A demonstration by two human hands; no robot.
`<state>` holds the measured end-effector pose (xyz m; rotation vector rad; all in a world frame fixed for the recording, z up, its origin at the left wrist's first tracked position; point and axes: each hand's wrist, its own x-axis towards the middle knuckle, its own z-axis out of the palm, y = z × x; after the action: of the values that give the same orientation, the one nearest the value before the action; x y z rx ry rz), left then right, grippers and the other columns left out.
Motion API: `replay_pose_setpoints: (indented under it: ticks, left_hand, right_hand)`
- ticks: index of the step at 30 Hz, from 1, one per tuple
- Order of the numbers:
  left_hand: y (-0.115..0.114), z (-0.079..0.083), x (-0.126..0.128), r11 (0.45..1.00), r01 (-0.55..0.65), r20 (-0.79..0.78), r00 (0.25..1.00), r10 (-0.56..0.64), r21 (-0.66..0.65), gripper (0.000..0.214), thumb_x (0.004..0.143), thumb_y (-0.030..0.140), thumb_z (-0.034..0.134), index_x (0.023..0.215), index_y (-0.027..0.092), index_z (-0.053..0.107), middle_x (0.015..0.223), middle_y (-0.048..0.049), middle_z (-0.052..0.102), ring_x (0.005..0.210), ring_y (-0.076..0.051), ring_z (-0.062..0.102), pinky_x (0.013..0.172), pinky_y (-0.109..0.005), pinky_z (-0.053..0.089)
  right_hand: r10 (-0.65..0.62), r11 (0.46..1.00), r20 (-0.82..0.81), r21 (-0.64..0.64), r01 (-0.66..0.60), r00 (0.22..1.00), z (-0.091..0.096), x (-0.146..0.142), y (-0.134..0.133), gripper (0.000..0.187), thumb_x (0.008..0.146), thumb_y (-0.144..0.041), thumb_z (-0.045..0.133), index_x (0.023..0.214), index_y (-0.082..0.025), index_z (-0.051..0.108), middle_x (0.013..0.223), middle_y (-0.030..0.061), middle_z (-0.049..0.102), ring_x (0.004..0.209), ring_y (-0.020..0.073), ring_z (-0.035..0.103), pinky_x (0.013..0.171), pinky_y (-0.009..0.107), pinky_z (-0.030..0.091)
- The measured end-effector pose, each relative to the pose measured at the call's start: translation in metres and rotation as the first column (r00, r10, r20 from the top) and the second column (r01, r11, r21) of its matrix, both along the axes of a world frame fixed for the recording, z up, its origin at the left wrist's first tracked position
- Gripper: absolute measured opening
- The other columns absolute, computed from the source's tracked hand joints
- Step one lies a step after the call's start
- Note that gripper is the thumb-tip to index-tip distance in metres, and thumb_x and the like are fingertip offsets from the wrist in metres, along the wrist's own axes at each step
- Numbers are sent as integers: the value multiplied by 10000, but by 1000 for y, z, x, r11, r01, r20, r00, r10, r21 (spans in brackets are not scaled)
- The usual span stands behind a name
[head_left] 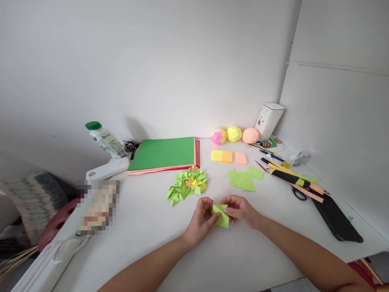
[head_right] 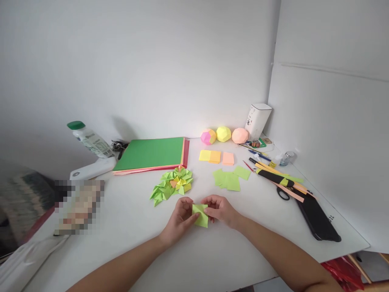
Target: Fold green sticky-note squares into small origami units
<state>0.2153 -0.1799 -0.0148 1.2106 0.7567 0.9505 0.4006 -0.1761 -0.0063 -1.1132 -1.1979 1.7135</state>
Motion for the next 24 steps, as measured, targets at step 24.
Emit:
replay_pose_setpoints:
  ticks: [24]
  left_hand:
    - [2, -2, -3, 968, 24, -125, 992, 8, 248, 334, 824, 341, 542, 1134, 216, 537, 917, -50, 495, 861, -183, 513, 753, -323, 449]
  right_hand:
    - [111, 993, 22, 25, -112, 994, 7, 1, 0, 246, 686, -340, 710, 760, -121, 626, 564, -13, 564, 481, 83, 497, 460, 206, 411]
